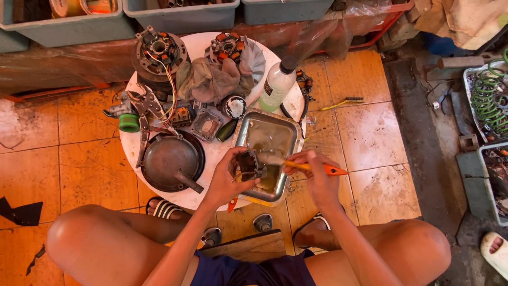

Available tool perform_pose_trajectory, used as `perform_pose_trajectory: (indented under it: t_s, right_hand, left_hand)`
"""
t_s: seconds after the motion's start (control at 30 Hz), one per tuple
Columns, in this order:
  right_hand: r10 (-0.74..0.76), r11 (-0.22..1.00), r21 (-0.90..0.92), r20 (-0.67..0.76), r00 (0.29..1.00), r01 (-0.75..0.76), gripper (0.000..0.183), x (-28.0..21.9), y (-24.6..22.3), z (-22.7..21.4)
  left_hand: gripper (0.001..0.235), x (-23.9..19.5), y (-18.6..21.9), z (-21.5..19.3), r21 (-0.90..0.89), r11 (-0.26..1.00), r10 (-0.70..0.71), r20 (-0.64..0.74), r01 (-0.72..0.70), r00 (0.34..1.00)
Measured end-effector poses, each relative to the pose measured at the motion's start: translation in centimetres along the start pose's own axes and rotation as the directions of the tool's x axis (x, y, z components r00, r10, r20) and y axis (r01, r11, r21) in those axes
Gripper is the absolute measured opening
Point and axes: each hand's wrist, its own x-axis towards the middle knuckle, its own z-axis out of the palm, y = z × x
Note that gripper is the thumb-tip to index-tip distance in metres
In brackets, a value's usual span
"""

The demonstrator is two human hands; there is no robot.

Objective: Cleaning a small motorcycle engine component with a brush and solvent in a workshop.

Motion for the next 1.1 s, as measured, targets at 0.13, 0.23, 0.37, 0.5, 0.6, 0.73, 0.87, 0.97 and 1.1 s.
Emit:
perform_pose_trajectory:
  t_s: [0.13,0.23,0.37,0.5,0.6,0.73,0.87,0.97,1.1]
  right_hand:
    - [0.030,0.998,-0.064,0.028,0.999,-0.028,0.042,0.5,0.1,-0.1]
    - [0.011,1.000,-0.027,0.031,0.999,-0.010,0.042,0.9,0.3,-0.2]
    - [-0.004,0.998,-0.059,0.040,0.999,0.007,0.042,1.3,0.0,-0.3]
    - [0.022,0.999,-0.048,0.025,0.999,-0.020,0.044,1.7,1.3,-1.8]
    - [0.006,1.000,0.014,-0.004,1.000,-0.006,0.045,1.9,-0.4,-0.8]
    - [0.053,0.999,0.005,-0.004,0.999,-0.053,0.043,1.8,-0.1,-1.2]
    - [0.038,0.999,0.032,-0.038,0.999,-0.037,0.043,1.8,0.5,-1.5]
    - [0.043,0.997,-0.063,-0.082,0.996,-0.048,0.041,2.4,0.5,-2.1]
    - [0.095,0.935,-0.332,-0.113,0.989,-0.128,0.038,2.9,2.1,-3.0]
  left_hand:
    - [0.077,-0.1,-0.5,-0.4,-0.014,1.000,0.001,-0.014,-0.001,1.000]
    - [0.076,0.1,0.2,-0.2,-0.013,1.000,0.009,-0.011,-0.009,1.000]
    - [0.074,0.5,0.5,0.1,-0.008,1.000,-0.004,-0.034,0.003,0.999]
    - [0.073,0.7,0.5,0.2,-0.004,1.000,-0.025,-0.035,0.025,0.999]
    - [0.070,0.9,-0.5,0.6,-0.014,0.999,-0.038,-0.031,0.038,0.999]
    - [0.075,0.9,-0.9,0.4,-0.049,0.995,-0.085,-0.061,0.082,0.995]
    - [0.069,1.0,-1.9,0.5,-0.107,0.988,-0.122,-0.085,0.113,0.989]
    - [0.066,1.2,-1.8,1.0,-0.140,0.982,-0.140,-0.100,0.126,0.985]
    - [0.059,1.3,-2.2,1.3,-0.182,0.968,-0.193,-0.117,0.170,0.974]
